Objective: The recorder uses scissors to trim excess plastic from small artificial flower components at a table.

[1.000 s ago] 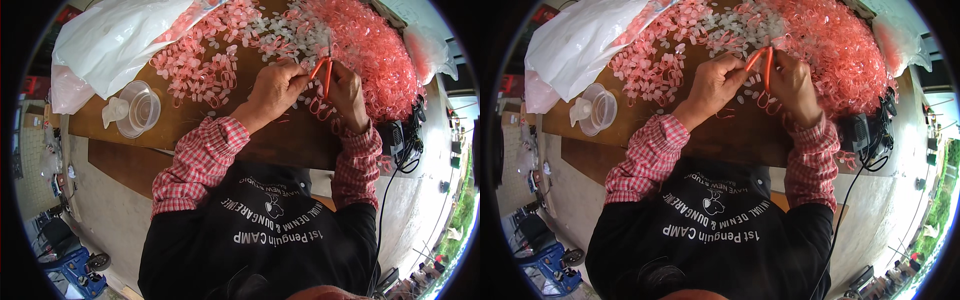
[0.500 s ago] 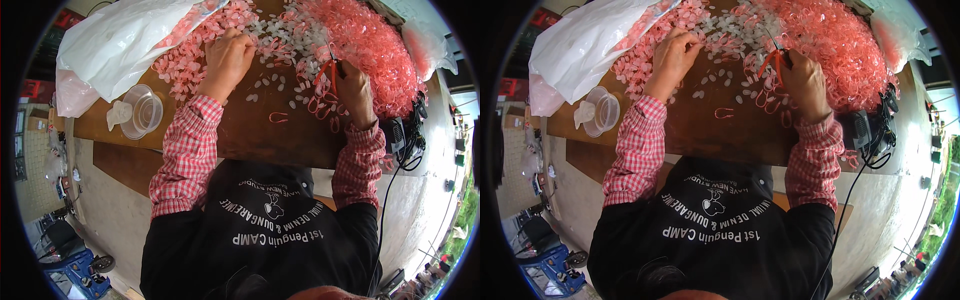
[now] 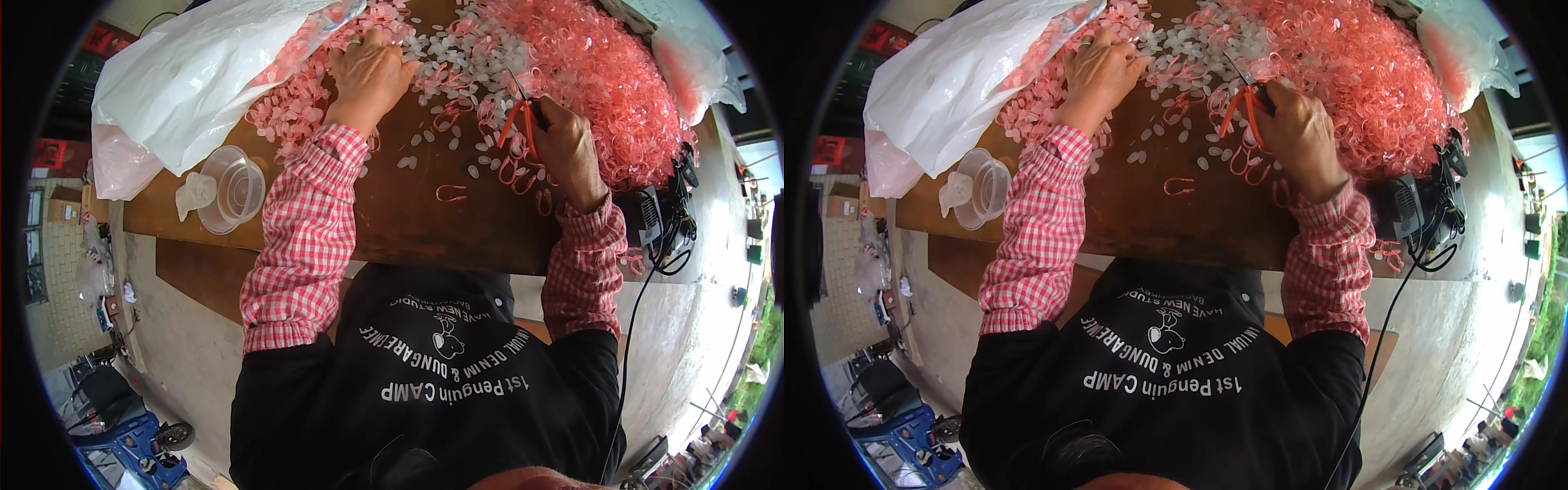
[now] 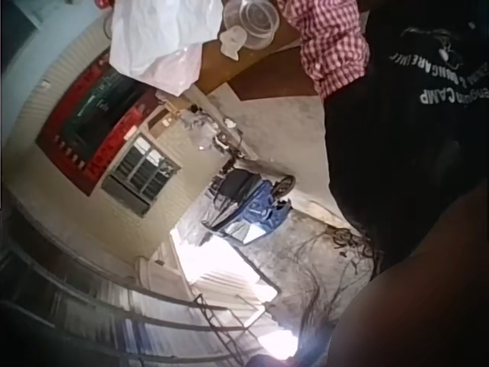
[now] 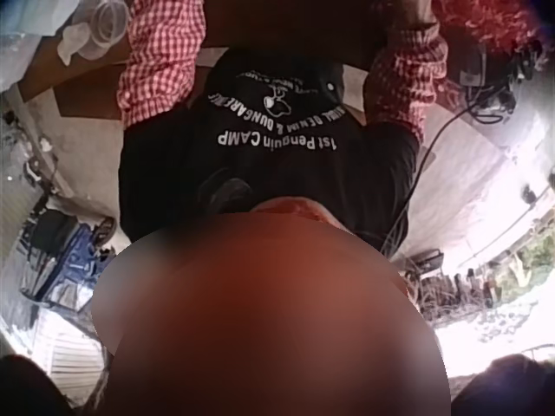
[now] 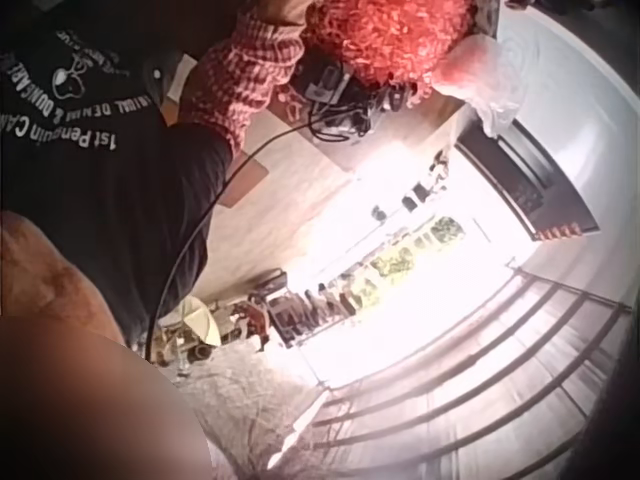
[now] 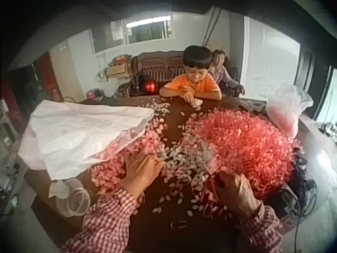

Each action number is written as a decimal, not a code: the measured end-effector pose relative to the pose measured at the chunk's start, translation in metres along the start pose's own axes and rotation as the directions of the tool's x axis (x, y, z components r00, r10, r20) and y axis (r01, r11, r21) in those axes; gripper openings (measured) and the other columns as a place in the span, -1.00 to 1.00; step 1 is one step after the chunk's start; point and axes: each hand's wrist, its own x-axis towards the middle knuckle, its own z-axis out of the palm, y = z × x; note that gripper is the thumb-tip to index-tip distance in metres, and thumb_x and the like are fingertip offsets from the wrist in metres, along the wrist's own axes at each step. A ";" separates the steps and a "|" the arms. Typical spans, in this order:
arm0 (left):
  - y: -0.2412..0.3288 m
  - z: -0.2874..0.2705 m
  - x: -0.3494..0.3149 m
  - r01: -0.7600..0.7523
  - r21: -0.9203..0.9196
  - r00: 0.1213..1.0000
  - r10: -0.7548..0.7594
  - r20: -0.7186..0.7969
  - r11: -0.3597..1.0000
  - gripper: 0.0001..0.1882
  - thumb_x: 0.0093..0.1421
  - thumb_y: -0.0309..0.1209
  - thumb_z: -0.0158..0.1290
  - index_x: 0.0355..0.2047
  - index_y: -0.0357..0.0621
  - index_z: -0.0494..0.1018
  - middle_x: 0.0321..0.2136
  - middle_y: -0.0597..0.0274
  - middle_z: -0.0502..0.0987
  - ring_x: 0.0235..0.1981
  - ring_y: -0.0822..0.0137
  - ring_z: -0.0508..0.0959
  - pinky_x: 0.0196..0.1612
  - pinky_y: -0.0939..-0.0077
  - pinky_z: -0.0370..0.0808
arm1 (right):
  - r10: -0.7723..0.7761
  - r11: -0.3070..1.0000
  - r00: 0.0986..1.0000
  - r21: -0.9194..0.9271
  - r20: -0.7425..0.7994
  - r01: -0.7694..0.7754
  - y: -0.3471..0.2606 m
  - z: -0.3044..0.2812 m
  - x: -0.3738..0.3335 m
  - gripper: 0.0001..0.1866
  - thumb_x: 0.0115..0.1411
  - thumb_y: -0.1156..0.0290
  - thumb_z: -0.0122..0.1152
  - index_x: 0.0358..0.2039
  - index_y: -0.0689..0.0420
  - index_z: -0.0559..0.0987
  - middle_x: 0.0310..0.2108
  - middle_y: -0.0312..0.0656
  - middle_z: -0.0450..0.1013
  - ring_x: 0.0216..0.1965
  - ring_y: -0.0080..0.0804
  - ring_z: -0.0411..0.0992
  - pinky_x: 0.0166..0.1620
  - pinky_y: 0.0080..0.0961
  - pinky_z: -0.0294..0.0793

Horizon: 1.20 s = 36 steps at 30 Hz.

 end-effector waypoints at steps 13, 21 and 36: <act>0.008 -0.019 -0.034 -0.049 -0.156 0.997 0.057 0.045 0.987 -0.94 0.05 -0.36 0.16 -0.48 -0.02 0.52 -0.41 0.38 0.55 -0.24 0.25 0.52 0.08 0.05 0.14 | -0.015 1.000 0.999 0.028 0.035 0.014 -0.001 0.001 -0.001 -0.70 0.13 0.29 0.26 -0.54 0.25 0.43 -0.62 0.13 0.38 -0.55 0.13 0.40 -0.50 -0.18 0.35; 0.016 -0.032 -0.042 0.016 -0.650 0.999 -0.044 -0.027 0.759 -0.89 0.00 -0.55 0.16 -0.40 -0.21 0.52 -0.30 0.22 0.58 -0.39 0.46 0.56 -0.25 0.46 0.47 | -0.036 0.998 0.999 0.059 0.013 0.035 -0.003 0.004 -0.003 -0.77 0.17 0.33 0.27 -0.41 0.25 0.50 -0.66 -0.09 0.37 -0.64 -0.54 0.29 -0.54 -0.47 0.31; 0.073 -0.018 -0.061 0.224 -0.964 0.966 0.101 0.239 0.142 -0.88 0.21 -0.55 0.12 -0.26 -0.34 0.52 -0.21 0.26 0.56 -0.32 0.56 0.54 -0.30 0.68 0.50 | 0.080 0.837 0.988 0.529 0.135 -0.140 -0.007 0.029 -0.001 -0.78 0.20 0.32 0.30 -0.27 0.19 0.55 -0.50 -0.40 0.48 -0.48 -0.75 0.41 -0.44 -0.74 0.42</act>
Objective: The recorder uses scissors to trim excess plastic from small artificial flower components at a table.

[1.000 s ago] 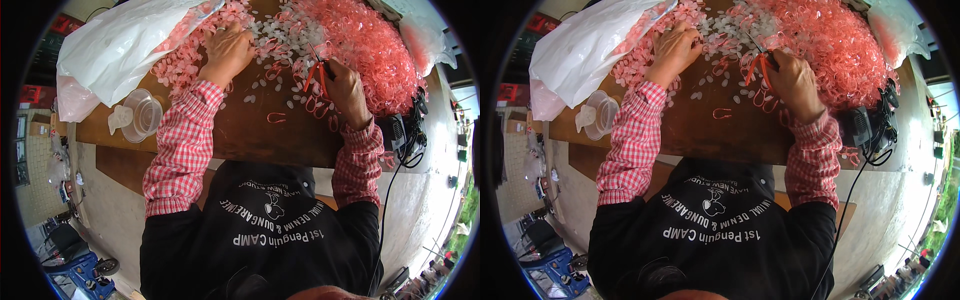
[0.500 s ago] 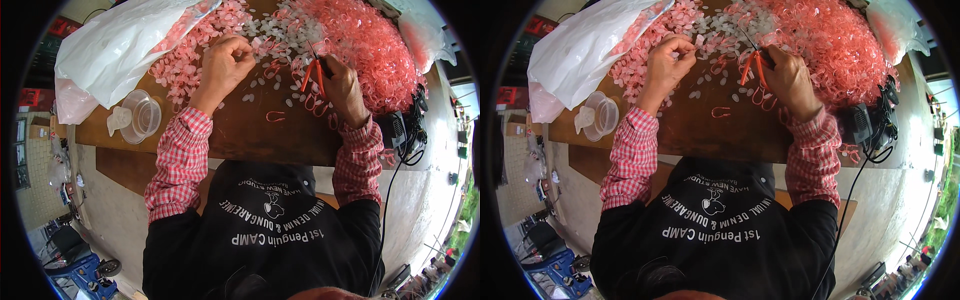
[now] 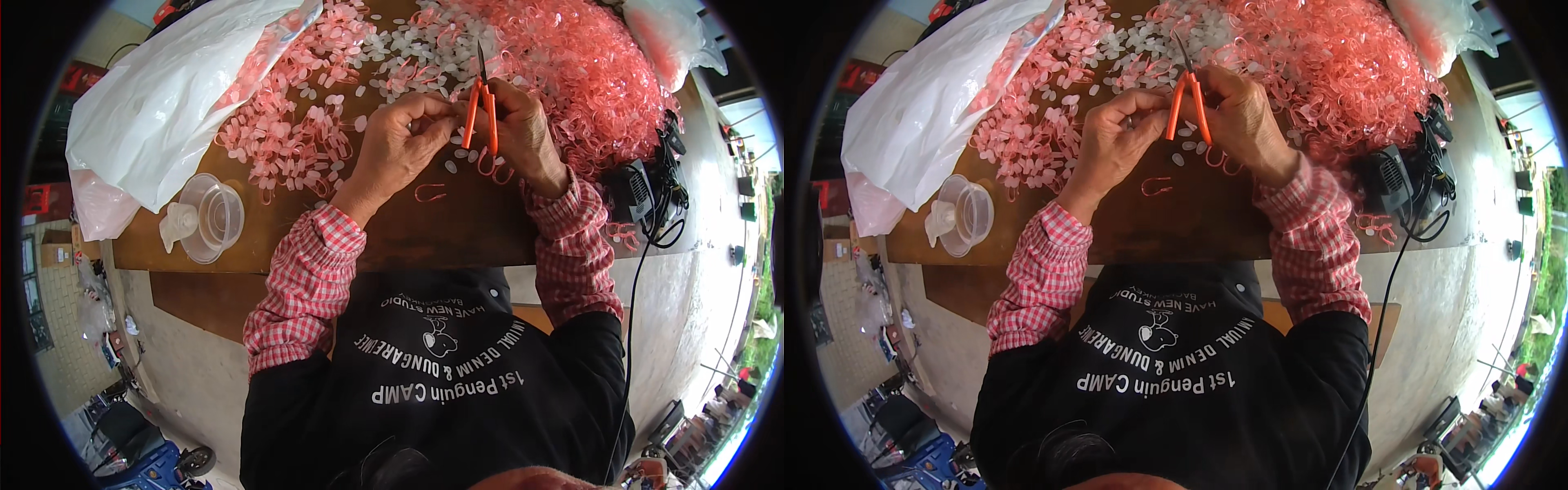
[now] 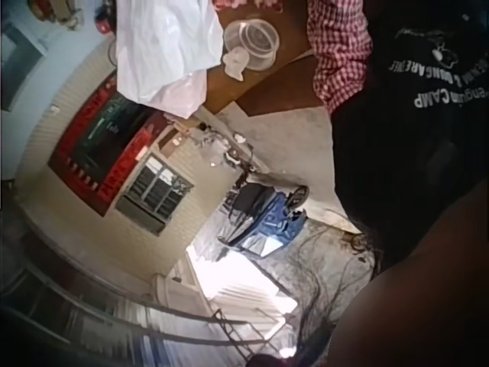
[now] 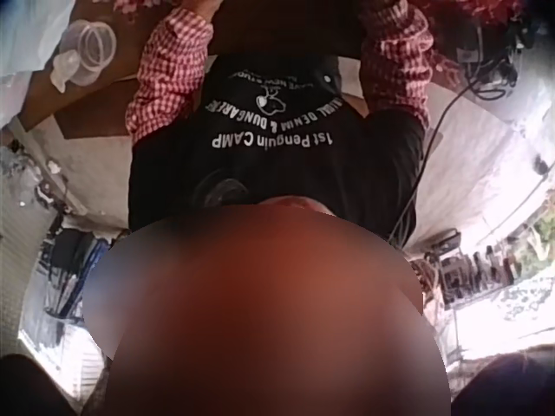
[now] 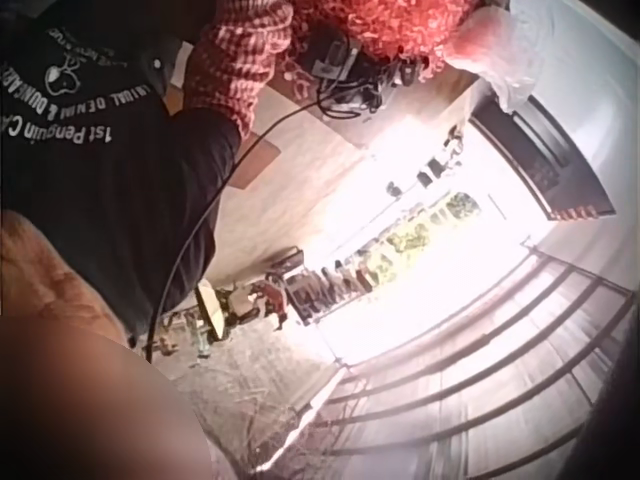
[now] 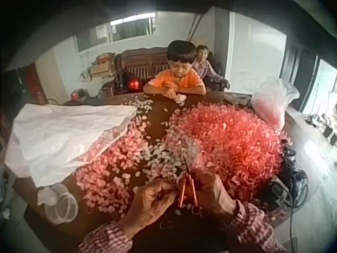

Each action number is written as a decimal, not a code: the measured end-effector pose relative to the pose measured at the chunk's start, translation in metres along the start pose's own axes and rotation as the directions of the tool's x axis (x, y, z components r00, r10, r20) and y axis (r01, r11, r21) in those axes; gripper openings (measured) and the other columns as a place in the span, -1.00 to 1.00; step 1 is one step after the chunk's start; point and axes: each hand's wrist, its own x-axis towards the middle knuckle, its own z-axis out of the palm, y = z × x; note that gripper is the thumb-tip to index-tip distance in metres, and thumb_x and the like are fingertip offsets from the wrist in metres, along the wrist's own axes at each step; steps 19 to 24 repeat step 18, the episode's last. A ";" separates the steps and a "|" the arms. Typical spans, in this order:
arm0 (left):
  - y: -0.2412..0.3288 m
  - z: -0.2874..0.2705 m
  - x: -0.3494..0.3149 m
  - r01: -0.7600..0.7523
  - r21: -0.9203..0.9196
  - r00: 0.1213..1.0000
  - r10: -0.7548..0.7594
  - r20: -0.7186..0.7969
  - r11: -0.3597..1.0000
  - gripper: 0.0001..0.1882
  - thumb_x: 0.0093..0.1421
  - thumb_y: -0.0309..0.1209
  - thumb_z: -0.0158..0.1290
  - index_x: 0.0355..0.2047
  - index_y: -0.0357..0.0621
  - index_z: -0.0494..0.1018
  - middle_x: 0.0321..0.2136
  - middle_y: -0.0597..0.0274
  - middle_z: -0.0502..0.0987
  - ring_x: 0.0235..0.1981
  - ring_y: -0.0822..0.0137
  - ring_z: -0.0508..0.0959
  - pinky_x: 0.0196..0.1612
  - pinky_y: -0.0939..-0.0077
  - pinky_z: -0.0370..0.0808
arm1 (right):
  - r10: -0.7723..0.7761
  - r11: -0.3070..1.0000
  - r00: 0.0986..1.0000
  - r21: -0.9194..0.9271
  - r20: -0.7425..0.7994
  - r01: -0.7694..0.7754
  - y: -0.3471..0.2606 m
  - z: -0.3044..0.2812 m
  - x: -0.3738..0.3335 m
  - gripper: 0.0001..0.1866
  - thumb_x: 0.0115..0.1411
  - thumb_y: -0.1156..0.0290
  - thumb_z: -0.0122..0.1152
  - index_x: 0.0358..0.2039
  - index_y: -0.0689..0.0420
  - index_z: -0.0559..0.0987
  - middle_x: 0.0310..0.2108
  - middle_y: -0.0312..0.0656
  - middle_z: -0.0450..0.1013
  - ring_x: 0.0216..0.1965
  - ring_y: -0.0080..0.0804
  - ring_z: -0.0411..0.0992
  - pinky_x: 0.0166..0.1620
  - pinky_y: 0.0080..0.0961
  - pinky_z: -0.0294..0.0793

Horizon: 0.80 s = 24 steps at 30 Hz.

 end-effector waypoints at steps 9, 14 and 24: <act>-0.003 -0.003 0.006 -0.210 -0.132 0.928 0.155 -0.339 0.969 -0.88 0.15 -0.55 0.19 -0.28 -0.32 0.55 -0.22 0.23 0.52 -0.35 0.58 0.55 -0.27 0.72 0.59 | -0.203 0.776 0.979 -0.606 0.025 0.176 -0.010 -0.002 -0.004 -0.44 0.01 0.21 0.39 -0.11 0.30 0.39 -0.28 0.11 0.41 -0.36 0.02 0.47 -0.35 -0.25 0.49; -0.003 -0.001 0.006 -0.270 -0.038 0.883 0.232 -0.408 0.962 -0.88 0.11 -0.58 0.22 -0.32 -0.34 0.56 -0.21 0.24 0.48 -0.39 0.56 0.56 -0.30 0.75 0.56 | -0.265 0.717 0.963 -0.657 0.054 0.234 -0.010 0.007 -0.007 -0.43 -0.02 0.19 0.41 -0.12 0.28 0.40 -0.24 0.10 0.42 -0.31 0.08 0.47 -0.33 -0.15 0.47; -0.005 0.002 0.006 -0.233 -0.036 0.888 0.198 -0.414 0.972 -0.86 0.09 -0.58 0.24 -0.31 -0.32 0.56 -0.21 0.22 0.48 -0.39 0.55 0.57 -0.30 0.77 0.55 | -0.130 0.760 0.984 -0.625 0.120 0.177 -0.016 0.012 -0.006 -0.40 -0.01 0.22 0.37 -0.04 0.26 0.38 -0.09 0.19 0.42 -0.23 0.13 0.49 -0.22 -0.15 0.51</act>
